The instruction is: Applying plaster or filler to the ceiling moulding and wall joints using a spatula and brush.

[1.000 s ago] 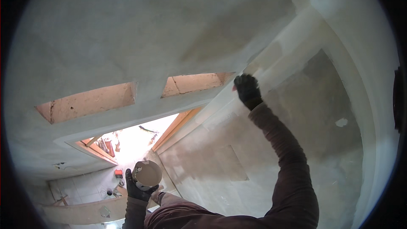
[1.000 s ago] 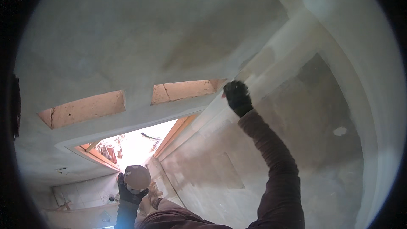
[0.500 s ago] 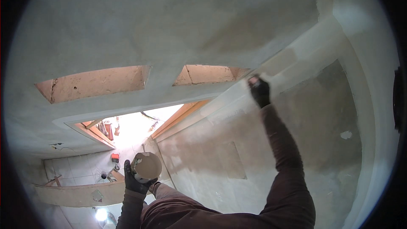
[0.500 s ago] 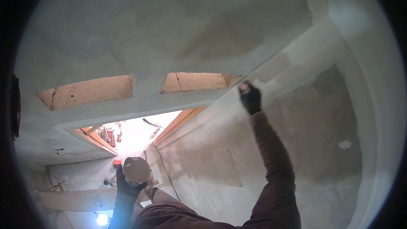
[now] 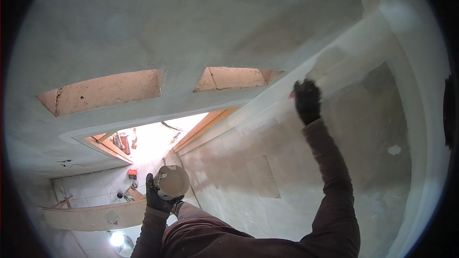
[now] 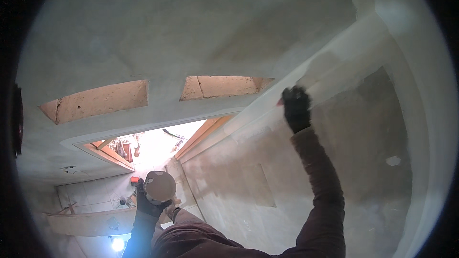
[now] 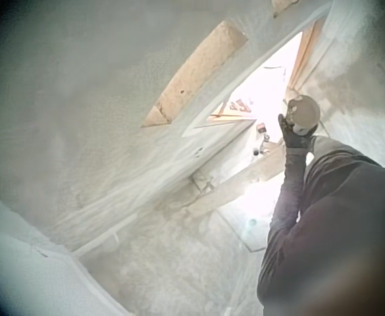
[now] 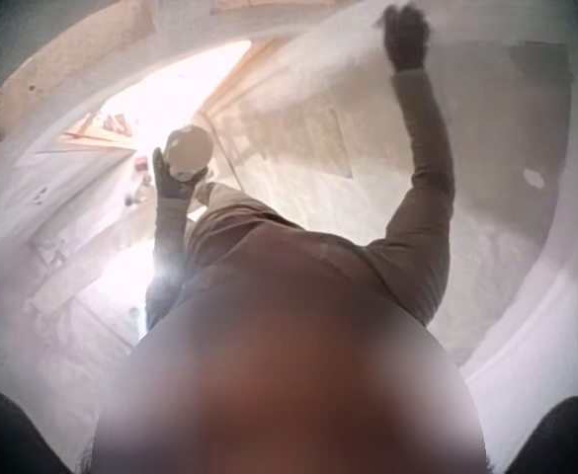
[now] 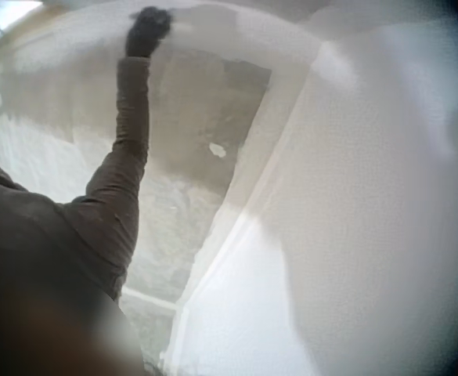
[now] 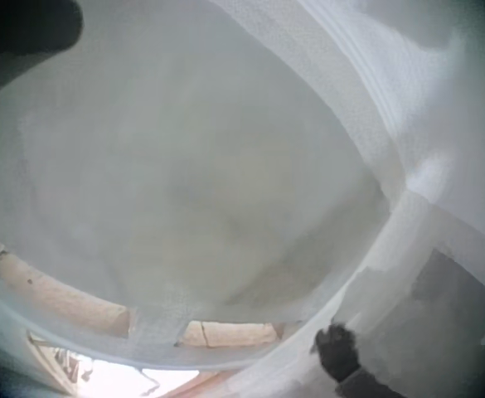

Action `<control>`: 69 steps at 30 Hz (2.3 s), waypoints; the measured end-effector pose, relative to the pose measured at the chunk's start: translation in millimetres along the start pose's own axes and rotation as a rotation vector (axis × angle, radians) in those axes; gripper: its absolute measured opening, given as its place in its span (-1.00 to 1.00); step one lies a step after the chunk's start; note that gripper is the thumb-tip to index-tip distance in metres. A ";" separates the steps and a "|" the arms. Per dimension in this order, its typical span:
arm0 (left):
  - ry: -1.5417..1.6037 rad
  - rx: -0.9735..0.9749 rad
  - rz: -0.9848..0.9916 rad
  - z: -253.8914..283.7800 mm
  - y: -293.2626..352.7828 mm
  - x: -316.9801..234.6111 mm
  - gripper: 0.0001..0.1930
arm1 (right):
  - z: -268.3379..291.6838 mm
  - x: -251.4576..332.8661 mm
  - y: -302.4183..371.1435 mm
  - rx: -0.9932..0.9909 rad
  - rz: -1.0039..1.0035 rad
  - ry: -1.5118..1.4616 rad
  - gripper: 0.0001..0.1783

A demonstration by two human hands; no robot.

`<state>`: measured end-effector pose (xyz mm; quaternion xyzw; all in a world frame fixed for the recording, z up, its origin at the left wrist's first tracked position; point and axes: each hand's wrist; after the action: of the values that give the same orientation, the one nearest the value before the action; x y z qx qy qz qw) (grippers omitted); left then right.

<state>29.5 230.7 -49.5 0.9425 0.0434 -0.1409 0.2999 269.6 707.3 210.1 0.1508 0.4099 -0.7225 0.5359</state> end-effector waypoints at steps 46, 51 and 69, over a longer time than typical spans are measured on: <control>0.141 0.384 0.003 5.2 28.9 -49.2 -0.34 | 233.0 329.5 -63.4 0.119 -0.538 -1.792 -0.72; 0.186 0.480 -0.008 21.1 34.1 -45.4 -0.37 | 220.0 366.9 -63.3 0.021 -0.311 -1.578 -0.77; -0.105 0.045 -0.052 -0.9 37.8 -44.8 -0.33 | 207.5 357.7 3.4 -0.091 -1.853 -2.209 -0.77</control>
<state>-6.8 200.4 -14.9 0.9388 0.0487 -0.1988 0.2769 182.7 317.8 101.9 -0.8074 -0.2359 -0.5355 -0.0754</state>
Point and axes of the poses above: each hand's wrist, its own y-axis away from the middle knuckle, its own z-axis out of the back of the hand, x = y × z, and after that the axes turned 11 degrees about -y, right-handed
